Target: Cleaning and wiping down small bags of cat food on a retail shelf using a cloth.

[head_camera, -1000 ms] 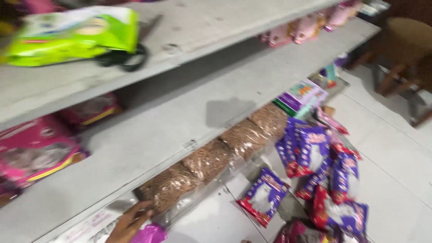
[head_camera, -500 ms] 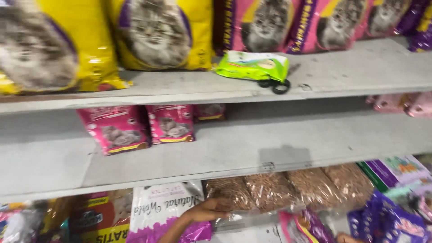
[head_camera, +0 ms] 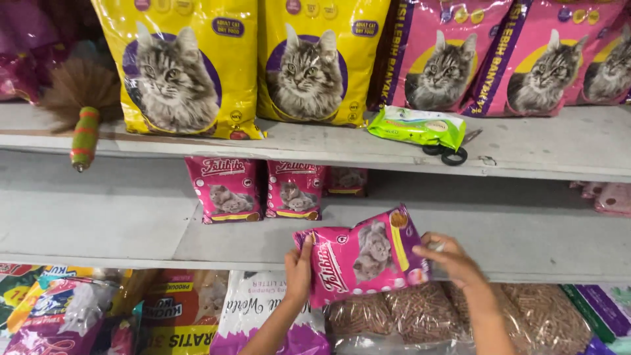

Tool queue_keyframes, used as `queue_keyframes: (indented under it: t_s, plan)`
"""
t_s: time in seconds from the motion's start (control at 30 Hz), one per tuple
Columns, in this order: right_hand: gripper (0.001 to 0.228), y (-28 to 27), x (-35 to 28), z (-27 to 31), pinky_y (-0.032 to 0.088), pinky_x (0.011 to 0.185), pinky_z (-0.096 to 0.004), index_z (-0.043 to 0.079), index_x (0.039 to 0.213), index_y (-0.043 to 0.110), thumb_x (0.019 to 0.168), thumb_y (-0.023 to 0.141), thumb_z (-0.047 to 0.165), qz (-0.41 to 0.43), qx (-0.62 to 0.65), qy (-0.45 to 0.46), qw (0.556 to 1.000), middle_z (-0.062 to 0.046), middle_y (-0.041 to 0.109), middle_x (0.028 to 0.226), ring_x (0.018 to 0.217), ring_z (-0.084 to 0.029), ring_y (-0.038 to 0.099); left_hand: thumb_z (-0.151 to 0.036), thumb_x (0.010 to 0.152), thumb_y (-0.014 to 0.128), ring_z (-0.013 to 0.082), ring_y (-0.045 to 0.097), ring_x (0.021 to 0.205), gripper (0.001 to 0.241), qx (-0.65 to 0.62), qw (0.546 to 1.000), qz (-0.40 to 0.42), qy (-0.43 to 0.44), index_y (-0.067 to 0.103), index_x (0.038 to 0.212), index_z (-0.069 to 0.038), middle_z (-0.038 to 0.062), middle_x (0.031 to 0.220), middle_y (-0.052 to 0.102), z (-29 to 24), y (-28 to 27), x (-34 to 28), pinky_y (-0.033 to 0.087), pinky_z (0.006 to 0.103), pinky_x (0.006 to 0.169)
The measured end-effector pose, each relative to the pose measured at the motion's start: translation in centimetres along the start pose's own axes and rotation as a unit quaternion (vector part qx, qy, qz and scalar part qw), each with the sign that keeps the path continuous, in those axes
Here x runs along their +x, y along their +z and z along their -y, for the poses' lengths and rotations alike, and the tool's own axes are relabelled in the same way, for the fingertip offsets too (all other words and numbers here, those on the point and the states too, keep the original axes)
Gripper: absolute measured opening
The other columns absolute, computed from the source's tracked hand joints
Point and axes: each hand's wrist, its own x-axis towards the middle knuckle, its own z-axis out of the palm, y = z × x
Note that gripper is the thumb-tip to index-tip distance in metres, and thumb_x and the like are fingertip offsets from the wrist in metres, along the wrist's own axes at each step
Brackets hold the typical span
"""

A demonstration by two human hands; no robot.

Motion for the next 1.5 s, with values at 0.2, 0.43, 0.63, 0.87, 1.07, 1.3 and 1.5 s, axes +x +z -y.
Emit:
queue_keyframes:
  t_s: [0.2, 0.43, 0.63, 0.87, 1.07, 1.3, 1.5]
  plan:
    - [0.059, 3.0, 3.0, -3.7, 0.068, 0.071, -0.049, 0.001, 0.127, 0.069, 0.071, 0.085, 0.007, 0.072, 0.053, -0.040, 0.995, -0.027, 0.075, 0.122, 0.102, -0.042, 0.075, -0.049, 0.098, 0.061, 0.0083, 0.053, 0.051, 0.047, 0.138, 0.961, 0.007, 0.240, 0.045, 0.067, -0.017, -0.005, 0.054, 0.052, -2.2, 0.2, 1.5, 0.034, 0.0268, 0.043]
    - [0.028, 3.3, 8.6, -6.7, 0.057, 0.075, -0.034, -0.004, 0.108, 0.070, 0.083, 0.077, 0.008, 0.042, 0.236, -0.207, 0.949, -0.018, 0.075, 0.101, 0.092, -0.029, 0.071, -0.045, 0.102, 0.057, 0.0097, 0.052, 0.053, 0.047, 0.144, 0.967, -0.028, 0.209, 0.042, 0.068, -0.016, -0.004, 0.056, 0.052, -1.3, 2.0, 2.0, 0.036, 0.0304, 0.046]
    - [0.022, 3.5, 8.9, -6.2, 0.056, 0.066, -0.035, 0.000, 0.101, 0.065, 0.086, 0.076, 0.010, 0.008, 0.215, -0.207, 0.954, -0.018, 0.073, 0.094, 0.082, -0.030, 0.071, -0.046, 0.101, 0.055, 0.0249, 0.072, 0.061, 0.043, 0.008, 1.000, 0.016, 0.013, 0.057, 0.080, -0.009, 0.011, 0.066, 0.072, -1.6, 2.3, 1.7, 0.055, 0.0355, 0.058]
    - [0.025, 3.9, 9.8, -4.3, 0.050, 0.080, -0.040, 0.000, 0.089, 0.068, 0.076, 0.087, 0.007, -0.098, 0.170, -0.111, 0.974, -0.020, 0.077, 0.088, 0.089, -0.034, 0.071, -0.038, 0.099, 0.062, 0.0220, 0.062, 0.063, 0.038, -0.009, 1.000, 0.006, 0.010, 0.051, 0.077, -0.010, 0.007, 0.069, 0.061, 1.5, -0.9, 7.9, 0.049, 0.0367, 0.063]
    - [0.025, 6.8, 10.8, -5.3, 0.045, 0.059, -0.035, 0.004, 0.089, 0.073, 0.077, 0.089, 0.020, -0.191, 0.108, -0.138, 0.966, -0.010, 0.066, 0.063, 0.057, -0.021, 0.055, -0.041, 0.098, 0.062, 0.0220, 0.068, 0.063, 0.038, 0.070, 0.997, -0.012, 0.020, 0.059, 0.079, -0.009, 0.010, 0.070, 0.073, 1.4, -1.4, 8.7, 0.050, 0.0339, 0.061]
    - [0.034, 6.6, 10.1, -4.3, 0.053, 0.068, -0.033, 0.016, 0.112, 0.069, 0.085, 0.081, 0.032, -0.256, 0.172, -0.119, 0.944, -0.008, 0.074, 0.116, 0.092, -0.023, 0.068, -0.039, 0.100, 0.061, 0.0328, 0.072, 0.073, 0.038, -0.126, 0.977, -0.167, -0.044, 0.061, 0.105, -0.001, 0.018, 0.082, 0.073, 4.2, 1.0, 10.1, 0.058, 0.0437, 0.065]
    - [0.047, 5.8, 12.1, -5.5, 0.038, 0.072, -0.032, 0.001, 0.134, 0.056, 0.089, 0.051, 0.013, -0.230, 0.261, -0.170, 0.922, -0.011, 0.056, 0.142, 0.104, -0.021, 0.054, -0.044, 0.102, 0.055, 0.0286, 0.070, 0.071, 0.050, -0.163, 0.961, -0.221, 0.007, 0.068, 0.102, 0.005, 0.019, 0.085, 0.074, 4.9, 1.9, 10.9, 0.057, 0.0433, 0.063]
